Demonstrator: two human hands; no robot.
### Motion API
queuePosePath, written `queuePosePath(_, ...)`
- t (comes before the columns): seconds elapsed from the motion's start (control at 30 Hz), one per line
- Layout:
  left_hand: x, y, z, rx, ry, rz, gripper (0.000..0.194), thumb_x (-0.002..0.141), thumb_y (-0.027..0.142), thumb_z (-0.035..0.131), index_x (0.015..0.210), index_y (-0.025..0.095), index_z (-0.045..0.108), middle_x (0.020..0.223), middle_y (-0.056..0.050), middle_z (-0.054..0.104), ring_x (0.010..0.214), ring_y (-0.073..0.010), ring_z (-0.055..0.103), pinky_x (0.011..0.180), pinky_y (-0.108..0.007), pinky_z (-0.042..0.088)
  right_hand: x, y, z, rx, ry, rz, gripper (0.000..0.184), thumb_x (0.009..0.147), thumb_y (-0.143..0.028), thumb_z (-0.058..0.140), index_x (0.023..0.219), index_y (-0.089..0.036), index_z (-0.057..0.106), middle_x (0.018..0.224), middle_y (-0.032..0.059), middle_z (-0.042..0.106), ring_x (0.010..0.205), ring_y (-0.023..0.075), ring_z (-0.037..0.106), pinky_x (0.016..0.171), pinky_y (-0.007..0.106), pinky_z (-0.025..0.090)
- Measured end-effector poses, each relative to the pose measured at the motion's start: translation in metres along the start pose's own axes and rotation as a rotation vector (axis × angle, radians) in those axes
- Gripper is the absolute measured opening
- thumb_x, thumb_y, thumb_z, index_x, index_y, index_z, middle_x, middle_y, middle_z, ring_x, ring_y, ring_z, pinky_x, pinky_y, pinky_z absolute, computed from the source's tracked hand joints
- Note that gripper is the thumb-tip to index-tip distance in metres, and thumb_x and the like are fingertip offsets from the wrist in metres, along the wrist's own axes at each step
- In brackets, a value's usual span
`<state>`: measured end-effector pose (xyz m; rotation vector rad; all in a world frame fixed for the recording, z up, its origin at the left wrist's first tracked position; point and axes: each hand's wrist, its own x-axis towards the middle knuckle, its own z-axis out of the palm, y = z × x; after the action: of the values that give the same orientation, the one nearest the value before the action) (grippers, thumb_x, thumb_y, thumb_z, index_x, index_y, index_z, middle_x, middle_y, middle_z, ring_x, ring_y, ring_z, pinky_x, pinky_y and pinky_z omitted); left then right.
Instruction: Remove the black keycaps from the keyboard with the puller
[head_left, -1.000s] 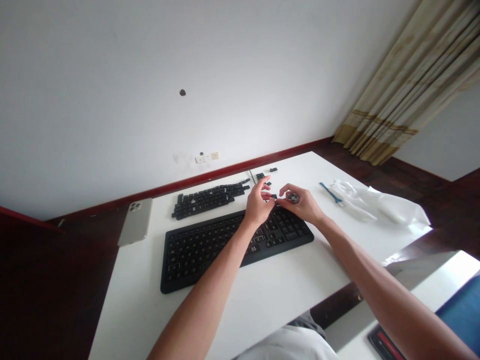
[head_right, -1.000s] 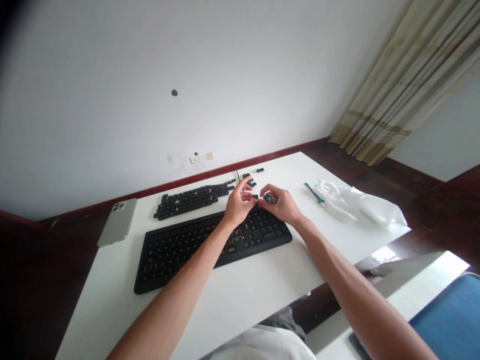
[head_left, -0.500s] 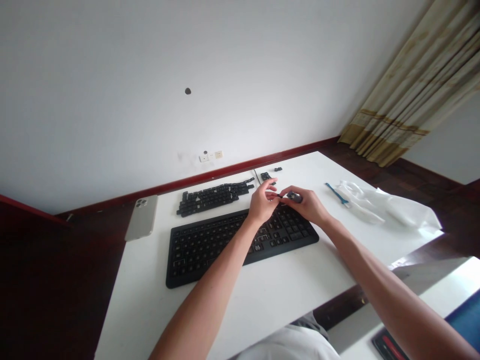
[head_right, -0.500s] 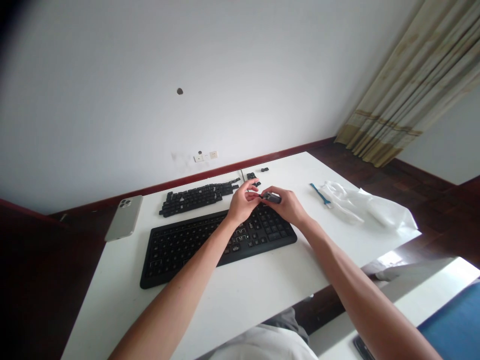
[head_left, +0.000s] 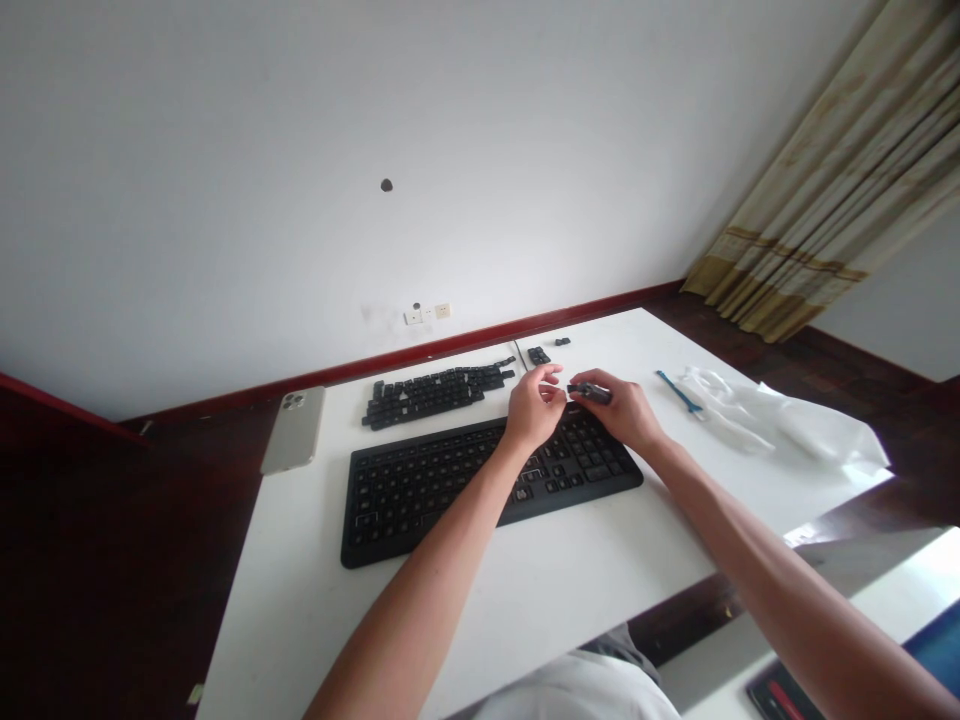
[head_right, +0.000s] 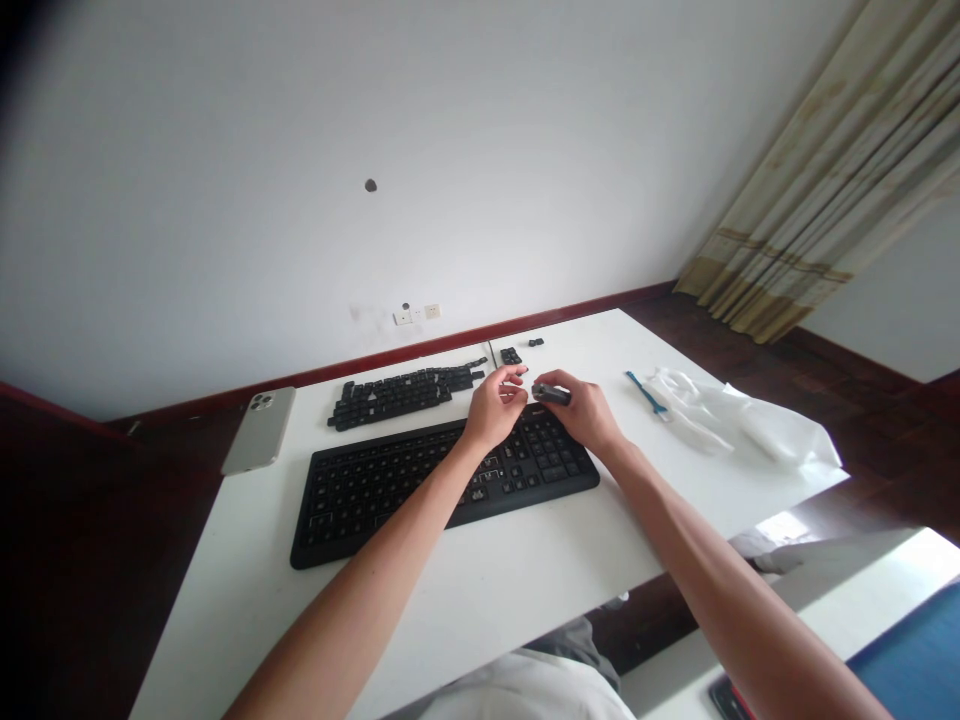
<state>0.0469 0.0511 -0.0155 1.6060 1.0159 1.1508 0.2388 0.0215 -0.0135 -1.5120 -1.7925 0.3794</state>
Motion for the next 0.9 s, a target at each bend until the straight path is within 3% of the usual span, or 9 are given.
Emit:
queuePosePath(0.13,-0.004,0.002,0.003,0.133,-0.032,0.068,0.032,0.087,0.007,0.065,0.115,0.021,0.072,0.103,-0.004,0.074,0.081,-0.0127,0.069,0.080,-0.026,0.061,0.004,0.021,-0.008,-0.172,0.113,0.148,0.030,0.091,-0.047,0.070,0.110,-0.024,0.079,0.090,0.0067,0.082,0.083,0.0270,0.074,0.074,0.033,0.050)
queuePosePath(0.23,-0.008,0.004,0.003,0.241,-0.095,0.117,0.026,0.088,0.010,0.066,0.110,0.022,0.075,0.103,-0.003,0.076,0.084,-0.0150,0.070,0.085,-0.029,0.061,0.008,0.031,-0.013,-0.358,0.087,0.253,0.026,0.090,-0.048,0.068,0.097,-0.025,0.079,0.076,0.0072,0.078,0.073,0.0271,0.069,0.065,0.032,0.042)
queuePosePath(0.37,-0.012,0.008,0.002,0.322,-0.154,0.153,0.021,0.091,0.013,0.065,0.104,0.024,0.077,0.106,-0.002,0.078,0.093,-0.0171,0.072,0.093,-0.031,0.060,0.012,0.031,-0.010,-0.496,0.060,0.273,0.027,0.092,-0.049,0.065,0.087,-0.025,0.076,0.077,0.0099,0.078,0.073,0.0278,0.068,0.063,0.033,0.036)
queuePosePath(0.63,-0.012,0.009,0.002,0.363,-0.168,0.180,0.020,0.091,0.012,0.065,0.099,0.024,0.079,0.104,-0.002,0.080,0.094,-0.0202,0.073,0.096,-0.035,0.059,0.023,0.042,-0.005,-0.523,0.125,0.284,0.025,0.092,-0.045,0.062,0.090,-0.024,0.077,0.098,0.0133,0.081,0.085,0.0292,0.070,0.066,0.034,0.037)
queuePosePath(0.9,-0.012,0.011,0.002,0.369,-0.179,0.204,0.019,0.091,0.011,0.065,0.095,0.023,0.079,0.102,-0.003,0.080,0.096,-0.0221,0.072,0.099,-0.038,0.058,0.048,0.055,-0.008,-0.520,0.152,0.374,0.026,0.091,-0.044,0.063,0.092,-0.024,0.079,0.089,0.0141,0.081,0.082,0.0311,0.068,0.066,0.035,0.038)
